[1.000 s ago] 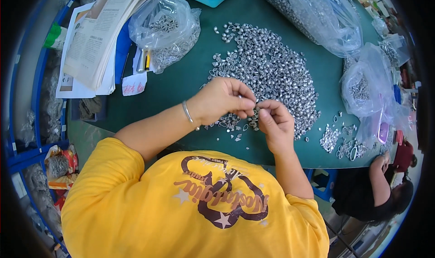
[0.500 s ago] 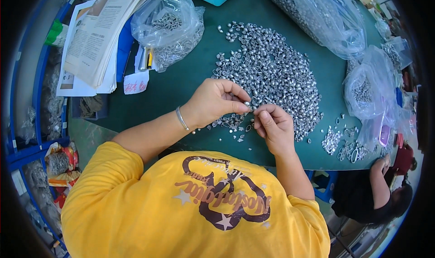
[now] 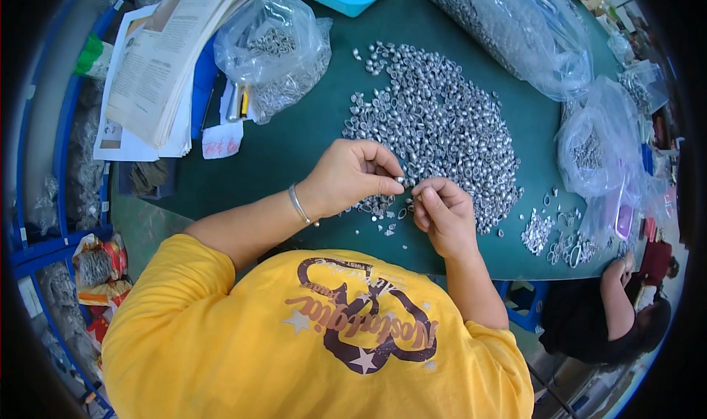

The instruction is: The person picks up and examines small metal components by hand, moving them from a large pile on a green table into a blue plastic tray.

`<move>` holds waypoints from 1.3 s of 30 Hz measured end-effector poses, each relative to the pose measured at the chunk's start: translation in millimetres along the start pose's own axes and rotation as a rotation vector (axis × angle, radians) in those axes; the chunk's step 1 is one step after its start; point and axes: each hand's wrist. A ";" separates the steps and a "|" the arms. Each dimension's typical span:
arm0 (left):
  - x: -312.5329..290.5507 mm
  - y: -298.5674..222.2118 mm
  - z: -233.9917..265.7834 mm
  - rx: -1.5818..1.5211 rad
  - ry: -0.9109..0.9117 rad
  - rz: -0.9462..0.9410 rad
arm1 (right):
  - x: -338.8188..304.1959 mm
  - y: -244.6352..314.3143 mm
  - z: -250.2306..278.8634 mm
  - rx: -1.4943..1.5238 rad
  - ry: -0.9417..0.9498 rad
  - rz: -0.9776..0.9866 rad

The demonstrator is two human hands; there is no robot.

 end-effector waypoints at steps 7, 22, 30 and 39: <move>74.0 -48.8 38.5 -0.401 -0.217 -0.141 | -0.5 5.0 -4.4 0.134 0.024 -0.071; 59.2 -30.9 24.3 -0.420 -0.084 -0.017 | 2.0 -2.2 21.1 0.632 0.193 -0.134; 29.0 -10.5 26.6 0.215 -0.131 0.054 | -16.7 5.9 37.3 0.361 -0.037 0.003; 23.2 21.8 -3.2 0.981 0.226 -0.582 | 5.2 3.5 -0.4 -1.212 -0.294 0.557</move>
Point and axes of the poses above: each hand's wrist, its own x-axis towards the middle knuckle, its own z-axis out of the back of the hand, y = z × x, and after that the axes turned 9 degrees about -z, right-handed
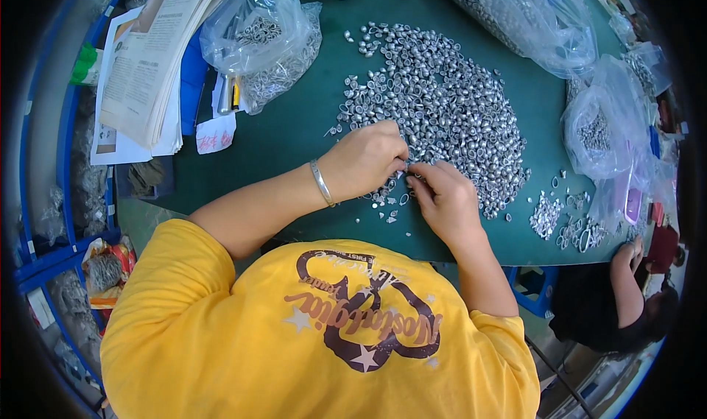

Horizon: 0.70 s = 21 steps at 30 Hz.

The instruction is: The person picks up and examines small metal components by hand, moving them from a large pile on a green table into a blue plastic tray.

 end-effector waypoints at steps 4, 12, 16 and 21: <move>-2.6 -1.5 7.1 0.025 0.065 0.084 | 2.1 3.1 -6.7 -0.179 -0.039 0.020; -8.8 -1.5 2.6 -0.025 0.060 0.017 | 1.7 3.4 1.6 -0.171 -0.033 0.022; -8.0 -2.9 4.2 -0.075 0.030 0.047 | -3.1 6.2 7.0 -0.239 0.037 0.048; -5.8 -13.7 18.5 -1.053 -0.035 0.797 | -1.1 6.1 5.3 -0.181 0.098 0.031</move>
Point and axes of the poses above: each hand's wrist, its own x-axis towards the middle knuckle, its own z-axis out of the back of the hand, y = z × x, and after that the axes turned 9 degrees about -z, right-handed
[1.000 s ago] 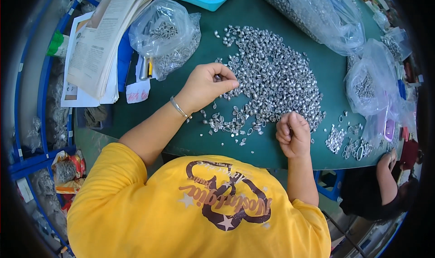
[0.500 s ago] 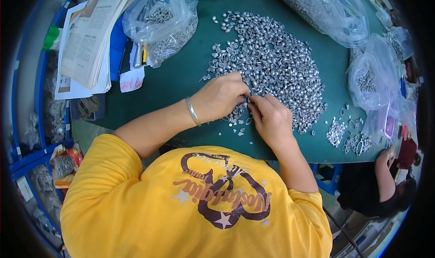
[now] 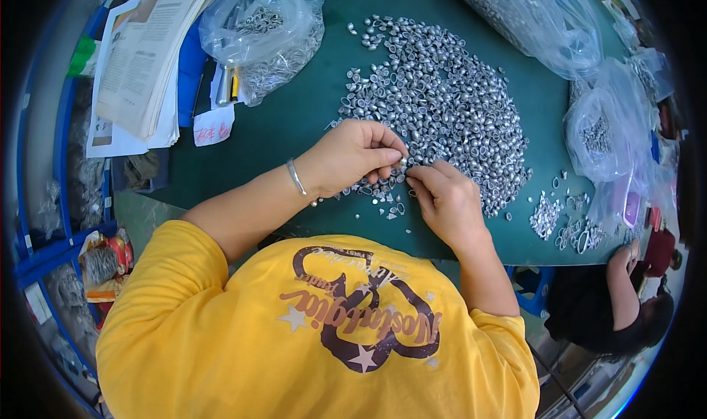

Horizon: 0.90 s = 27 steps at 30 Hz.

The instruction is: The person picks up and examines small metal components by hand, moving them from a large pile on a green table into a blue plastic tray.

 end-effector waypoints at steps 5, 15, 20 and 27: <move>-5.5 11.4 6.2 -0.385 0.041 0.119 | 1.4 3.2 -3.6 -0.020 0.019 0.032; -16.8 1.8 17.2 -0.532 -0.017 0.075 | -2.0 -6.2 4.2 1.306 0.370 -0.567; -21.4 5.6 9.8 -0.013 -0.048 -0.121 | -7.9 -8.8 -4.8 1.596 0.415 -0.560; -27.5 20.4 -7.0 0.962 0.011 -0.581 | -10.0 -10.3 -4.8 1.705 0.426 -0.521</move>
Point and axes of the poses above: each hand's wrist, its own x-axis towards the middle knuckle, its own z-axis out of the back of the hand, y = z × x, and after that the axes turned 9 degrees about -z, right-handed
